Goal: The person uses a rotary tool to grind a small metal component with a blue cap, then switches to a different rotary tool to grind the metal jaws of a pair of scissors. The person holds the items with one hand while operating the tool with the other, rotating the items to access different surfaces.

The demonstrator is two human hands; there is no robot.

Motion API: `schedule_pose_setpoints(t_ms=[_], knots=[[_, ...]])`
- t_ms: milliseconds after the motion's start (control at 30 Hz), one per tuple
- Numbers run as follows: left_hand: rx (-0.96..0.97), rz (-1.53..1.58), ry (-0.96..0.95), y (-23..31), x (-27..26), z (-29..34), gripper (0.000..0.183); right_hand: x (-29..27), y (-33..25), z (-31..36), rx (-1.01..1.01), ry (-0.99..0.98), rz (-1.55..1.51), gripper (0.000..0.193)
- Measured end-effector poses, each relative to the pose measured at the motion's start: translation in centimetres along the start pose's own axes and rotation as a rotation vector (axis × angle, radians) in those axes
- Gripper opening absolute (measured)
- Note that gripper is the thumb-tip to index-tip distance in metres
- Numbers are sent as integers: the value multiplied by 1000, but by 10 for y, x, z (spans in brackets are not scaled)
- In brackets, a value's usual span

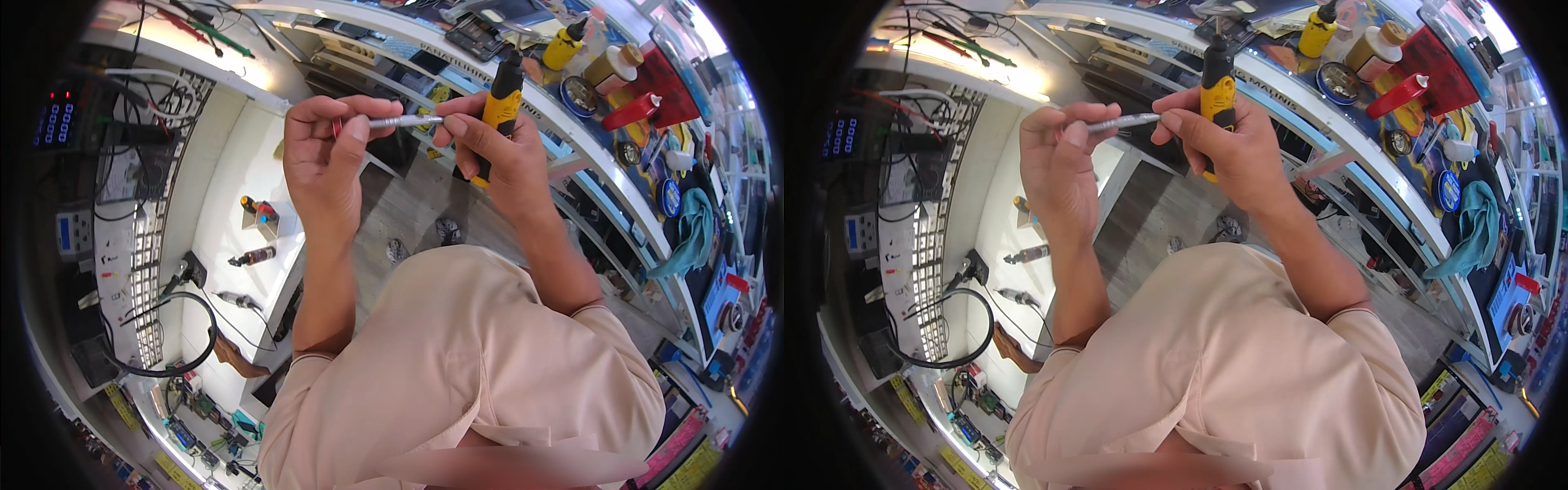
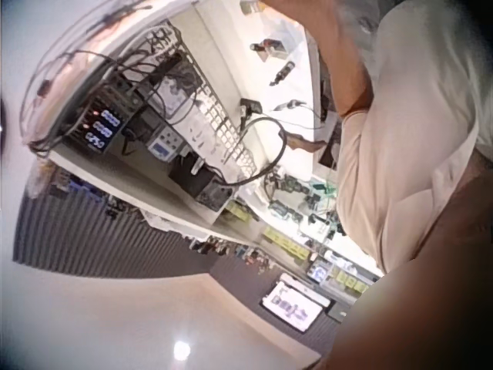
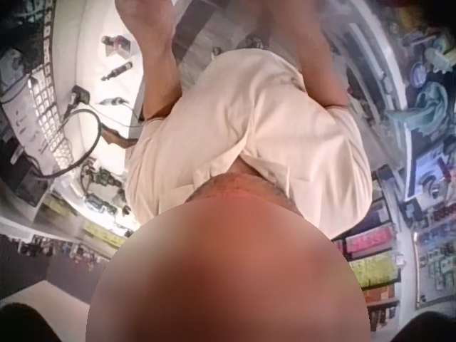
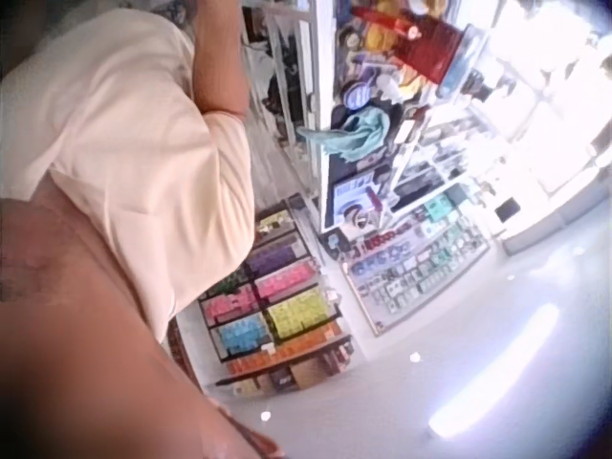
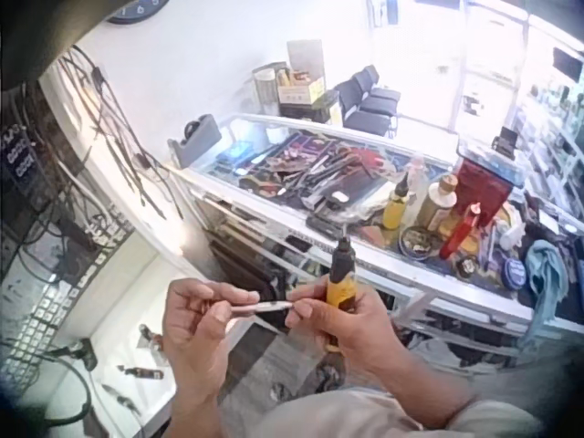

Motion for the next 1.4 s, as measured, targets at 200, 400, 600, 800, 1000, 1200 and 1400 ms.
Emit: schedule_pose_setpoints(t_ms=[200, 400, 600, 800, 1000, 1200, 1400], knots=[[-596, -375, -349, 32, -47, 38, 42, 0, -11, 7, -61, -283, 505, 18], [-630, -203, -278, 32, -51, 67, 48, 16, -3, 14, -270, -140, 571, 20], [-494, -94, -92, 40, -55, 84, 42, 39, 31, 46, -431, -2, 963, 21], [-446, 43, -48, 47, -57, 96, 31, 54, 45, 56, -401, -78, 1002, 21], [-426, 64, -93, 56, -65, 98, 31, 60, 44, 59, -413, -24, 1011, 22], [-431, 113, -95, 54, -67, 98, 32, 65, 45, 58, -442, -16, 993, 18], [-451, 165, -96, 53, -69, 97, 32, 68, 44, 54, -518, -31, 1009, 14]])
Point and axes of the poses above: each hand's wrist, its own z-axis away from the middle knuckle, its own x-axis out of the palm, y = z × x, the point moved 2 cm from there along -z, towards the middle knuckle, and after that the axes turned 3 degrees about y, right-handed, at the moved point
